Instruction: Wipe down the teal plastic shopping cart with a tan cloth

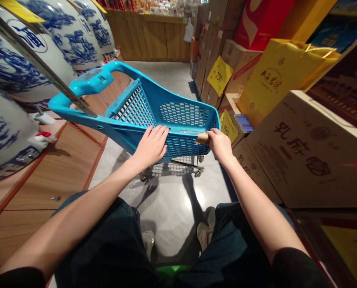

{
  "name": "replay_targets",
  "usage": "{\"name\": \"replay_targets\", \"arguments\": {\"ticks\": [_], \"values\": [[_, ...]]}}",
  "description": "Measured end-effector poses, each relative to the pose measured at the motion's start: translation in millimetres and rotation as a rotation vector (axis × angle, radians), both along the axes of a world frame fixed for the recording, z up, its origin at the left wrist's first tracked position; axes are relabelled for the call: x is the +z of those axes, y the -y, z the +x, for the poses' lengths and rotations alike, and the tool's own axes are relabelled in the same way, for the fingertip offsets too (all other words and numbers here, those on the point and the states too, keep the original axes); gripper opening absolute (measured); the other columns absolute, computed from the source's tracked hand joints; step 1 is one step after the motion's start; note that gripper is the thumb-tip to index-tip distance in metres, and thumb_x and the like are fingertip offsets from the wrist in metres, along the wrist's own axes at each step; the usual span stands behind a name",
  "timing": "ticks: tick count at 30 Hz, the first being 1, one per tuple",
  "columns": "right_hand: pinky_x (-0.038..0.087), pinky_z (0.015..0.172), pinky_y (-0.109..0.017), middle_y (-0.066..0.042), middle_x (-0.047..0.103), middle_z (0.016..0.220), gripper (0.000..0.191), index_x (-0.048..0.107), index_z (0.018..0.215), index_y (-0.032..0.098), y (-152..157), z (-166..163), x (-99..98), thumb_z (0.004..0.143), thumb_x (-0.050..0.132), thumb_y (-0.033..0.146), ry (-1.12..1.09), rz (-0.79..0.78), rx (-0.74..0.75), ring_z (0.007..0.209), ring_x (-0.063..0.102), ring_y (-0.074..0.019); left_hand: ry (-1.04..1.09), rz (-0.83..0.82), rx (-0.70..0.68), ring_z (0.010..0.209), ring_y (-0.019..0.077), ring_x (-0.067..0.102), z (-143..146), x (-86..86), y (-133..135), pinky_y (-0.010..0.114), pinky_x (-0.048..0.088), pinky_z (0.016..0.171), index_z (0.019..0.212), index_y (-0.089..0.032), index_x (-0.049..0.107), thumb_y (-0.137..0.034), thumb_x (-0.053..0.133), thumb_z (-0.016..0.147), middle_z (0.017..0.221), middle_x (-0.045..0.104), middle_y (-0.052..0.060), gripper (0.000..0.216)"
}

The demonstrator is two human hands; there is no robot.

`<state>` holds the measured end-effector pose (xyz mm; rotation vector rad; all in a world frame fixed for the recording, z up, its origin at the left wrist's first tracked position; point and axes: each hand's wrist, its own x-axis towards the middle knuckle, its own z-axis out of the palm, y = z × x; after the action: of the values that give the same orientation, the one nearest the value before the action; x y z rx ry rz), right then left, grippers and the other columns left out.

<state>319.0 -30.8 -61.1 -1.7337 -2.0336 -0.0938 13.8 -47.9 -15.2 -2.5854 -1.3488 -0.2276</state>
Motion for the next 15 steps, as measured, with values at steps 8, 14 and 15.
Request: {"name": "replay_targets", "arguments": {"ticks": [8, 14, 15], "values": [[0.048, 0.130, -0.059, -0.022, 0.063, 0.162, 0.059, 0.061, 0.157, 0.009, 11, -31, -7.4, 0.100, 0.050, 0.018, 0.116, 0.077, 0.284, 0.154, 0.055, -0.0376, 0.047, 0.007, 0.015, 0.160, 0.0397, 0.050, 1, -1.3, -1, 0.061, 0.033, 0.137, 0.163, 0.005, 0.051, -0.023, 0.043, 0.106, 0.167, 0.056, 0.028, 0.065], [0.053, 0.120, -0.061, -0.028, 0.070, 0.148, 0.046, 0.073, 0.138, 0.005, 11, -24, 1.9, 0.102, 0.050, 0.021, 0.154, 0.046, 0.037, 0.142, 0.064, -0.0433, 0.034, 0.007, -0.001, 0.162, 0.0381, 0.048, 0, -1.7, 0, 0.059, 0.033, 0.138, 0.165, 0.004, 0.049, -0.023, 0.041, 0.106, 0.169, 0.055, 0.027, 0.065], [0.052, 0.121, -0.062, -0.028, 0.069, 0.150, 0.050, 0.069, 0.145, 0.004, 15, -29, 0.8, 0.102, 0.051, 0.021, 0.164, 0.034, 0.039, 0.143, 0.063, -0.0440, 0.037, 0.008, 0.002, 0.162, 0.0386, 0.048, 1, -1.7, 0, 0.060, 0.033, 0.138, 0.165, 0.005, 0.049, -0.023, 0.041, 0.106, 0.168, 0.056, 0.028, 0.065]]}}
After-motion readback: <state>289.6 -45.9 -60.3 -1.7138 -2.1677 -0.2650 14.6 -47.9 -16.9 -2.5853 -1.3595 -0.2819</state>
